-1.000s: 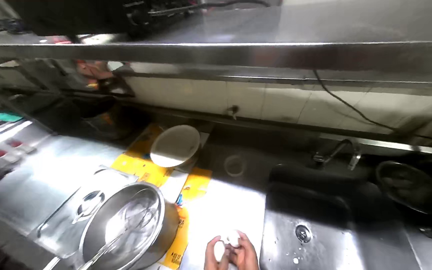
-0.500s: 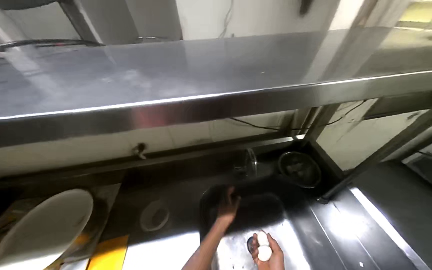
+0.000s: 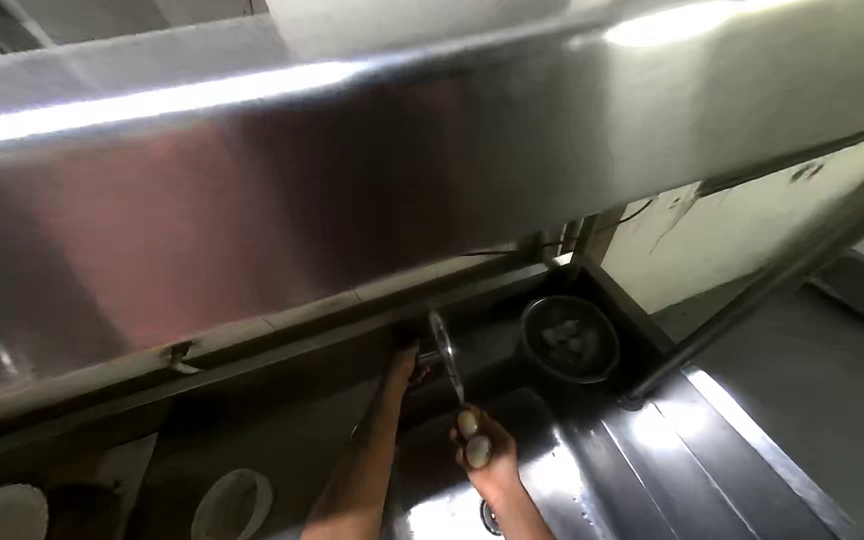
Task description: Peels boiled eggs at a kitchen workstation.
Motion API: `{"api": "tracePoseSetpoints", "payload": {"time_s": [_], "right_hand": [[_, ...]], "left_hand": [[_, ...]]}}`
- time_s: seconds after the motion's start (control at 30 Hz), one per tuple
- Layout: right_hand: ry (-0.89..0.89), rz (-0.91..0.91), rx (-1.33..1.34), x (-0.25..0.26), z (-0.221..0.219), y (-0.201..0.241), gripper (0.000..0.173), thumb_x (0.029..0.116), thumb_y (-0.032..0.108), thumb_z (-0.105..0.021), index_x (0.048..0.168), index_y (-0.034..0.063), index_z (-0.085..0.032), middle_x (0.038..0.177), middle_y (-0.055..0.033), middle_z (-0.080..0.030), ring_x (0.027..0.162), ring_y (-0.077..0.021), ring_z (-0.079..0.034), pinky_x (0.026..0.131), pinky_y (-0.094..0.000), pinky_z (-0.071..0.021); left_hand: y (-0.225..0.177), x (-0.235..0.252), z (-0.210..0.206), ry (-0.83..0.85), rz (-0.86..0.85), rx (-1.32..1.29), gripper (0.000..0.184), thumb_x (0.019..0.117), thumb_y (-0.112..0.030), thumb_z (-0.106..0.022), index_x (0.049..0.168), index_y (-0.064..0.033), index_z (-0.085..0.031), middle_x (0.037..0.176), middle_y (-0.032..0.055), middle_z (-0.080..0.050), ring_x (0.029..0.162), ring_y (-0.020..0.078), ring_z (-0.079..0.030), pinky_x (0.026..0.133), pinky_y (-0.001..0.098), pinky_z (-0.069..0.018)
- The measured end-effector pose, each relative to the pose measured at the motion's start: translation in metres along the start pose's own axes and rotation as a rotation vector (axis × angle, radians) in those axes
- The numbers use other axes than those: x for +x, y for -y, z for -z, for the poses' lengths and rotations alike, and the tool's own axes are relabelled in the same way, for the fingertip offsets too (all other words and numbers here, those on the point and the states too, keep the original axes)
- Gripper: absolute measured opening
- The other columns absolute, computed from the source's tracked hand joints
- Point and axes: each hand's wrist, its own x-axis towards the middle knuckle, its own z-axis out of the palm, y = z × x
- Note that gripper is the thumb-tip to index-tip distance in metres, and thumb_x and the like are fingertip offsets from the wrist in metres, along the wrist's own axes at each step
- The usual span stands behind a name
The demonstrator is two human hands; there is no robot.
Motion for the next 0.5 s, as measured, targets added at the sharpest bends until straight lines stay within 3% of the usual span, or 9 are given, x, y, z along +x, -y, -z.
{"api": "tracePoseSetpoints", "payload": {"time_s": [0.03, 0.13, 0.2, 0.27, 0.33, 0.37, 0.43, 0.47, 0.5], "right_hand": [[0.042, -0.010, 0.023, 0.010, -0.005, 0.003, 0.040, 0.1077, 0.024, -0.030, 0.120, 0.0045, -0.063, 0.096, -0.0170, -0.072, 0.074, -0.0255, -0.072, 0.050, -0.0325, -0.0565], [0.051, 0.102, -0.048, 0.037, -0.020, 0.004, 0.036, 0.1082, 0.019, -0.032, 0.127, 0.0023, -0.057, 0.092, -0.0147, -0.070, 0.068, -0.0215, -0.070, 0.050, -0.0310, -0.0567], [0.011, 0.249, -0.197, 0.050, -0.031, 0.000, 0.031, 0.1077, 0.014, -0.034, 0.123, -0.0006, -0.057, 0.086, -0.0093, -0.068, 0.066, -0.0151, -0.067, 0.056, -0.0293, -0.0575], [-0.028, 0.419, -0.435, 0.051, -0.037, -0.003, 0.028, 0.1024, 0.004, -0.040, 0.118, -0.0062, -0.060, 0.091, -0.0075, -0.068, 0.076, -0.0096, -0.066, 0.069, -0.0268, -0.0574], [-0.054, 0.563, -0.713, 0.044, -0.031, -0.002, 0.026, 0.0970, 0.001, -0.051, 0.117, -0.0067, -0.065, 0.103, -0.0096, -0.071, 0.089, -0.0087, -0.067, 0.080, -0.0256, -0.0573], [-0.051, 0.605, -0.905, 0.037, -0.026, 0.000, 0.030, 0.0959, 0.004, -0.058, 0.124, -0.0055, -0.066, 0.118, -0.0134, -0.070, 0.107, -0.0124, -0.066, 0.095, -0.0283, -0.0544], [0.024, 0.718, -1.300, 0.020, -0.019, 0.002, 0.046, 0.0966, 0.018, -0.060, 0.137, -0.0040, -0.061, 0.145, -0.0219, -0.057, 0.142, -0.0302, -0.047, 0.124, -0.0454, -0.0297], [0.074, 0.783, -1.457, 0.015, -0.019, 0.002, 0.049, 0.0954, 0.024, -0.056, 0.135, -0.0039, -0.063, 0.147, -0.0246, -0.054, 0.146, -0.0397, -0.040, 0.126, -0.0564, -0.0186], [0.108, 0.816, -1.593, 0.014, -0.020, 0.006, 0.049, 0.0962, 0.030, -0.054, 0.133, -0.0004, -0.067, 0.147, -0.0244, -0.055, 0.146, -0.0449, -0.039, 0.123, -0.0640, -0.0160]], "left_hand": [[0.001, -0.011, -0.005, -0.061, -0.050, -0.011, 0.046, 0.1093, -0.043, -0.043, 0.125, -0.0031, -0.060, 0.089, 0.0125, -0.063, 0.065, 0.0179, -0.058, 0.059, 0.0318, -0.0512], [0.029, -0.054, -0.030, -0.220, -0.262, -0.187, 0.039, 0.1092, -0.027, -0.049, 0.136, -0.0001, -0.058, 0.122, 0.0238, -0.065, 0.101, 0.0317, -0.065, 0.088, 0.0485, -0.0545], [0.041, -0.100, -0.055, -0.213, -0.284, -0.333, 0.039, 0.1105, -0.027, -0.043, 0.140, -0.0047, -0.055, 0.117, 0.0172, -0.064, 0.094, 0.0225, -0.063, 0.077, 0.0383, -0.0537], [0.041, -0.149, -0.063, -0.095, -0.287, -0.325, 0.043, 0.1123, -0.024, -0.036, 0.147, -0.0021, -0.049, 0.140, 0.0161, -0.059, 0.124, 0.0206, -0.058, 0.105, 0.0364, -0.0473], [0.060, -0.152, -0.071, -0.042, -0.442, -0.357, 0.045, 0.1124, -0.025, -0.032, 0.146, -0.0001, -0.049, 0.145, 0.0159, -0.056, 0.131, 0.0203, -0.055, 0.110, 0.0345, -0.0444], [0.074, -0.150, -0.072, -0.011, -0.501, -0.337, 0.046, 0.1121, -0.028, -0.032, 0.146, -0.0020, -0.050, 0.143, 0.0132, -0.058, 0.130, 0.0181, -0.057, 0.108, 0.0321, -0.0468], [0.074, -0.176, -0.058, 0.015, -0.409, -0.050, 0.043, 0.1107, -0.017, -0.036, 0.148, 0.0025, -0.045, 0.146, 0.0154, -0.056, 0.134, 0.0180, -0.054, 0.112, 0.0303, -0.0426], [0.049, -0.203, -0.046, 0.073, -0.266, 0.146, 0.043, 0.1098, -0.010, -0.039, 0.150, 0.0053, -0.041, 0.151, 0.0179, -0.051, 0.139, 0.0194, -0.048, 0.117, 0.0311, -0.0358], [0.025, -0.224, -0.041, 0.089, -0.168, 0.309, 0.043, 0.1084, -0.008, -0.043, 0.149, 0.0070, -0.042, 0.151, 0.0200, -0.050, 0.141, 0.0214, -0.047, 0.118, 0.0327, -0.0339]]}}
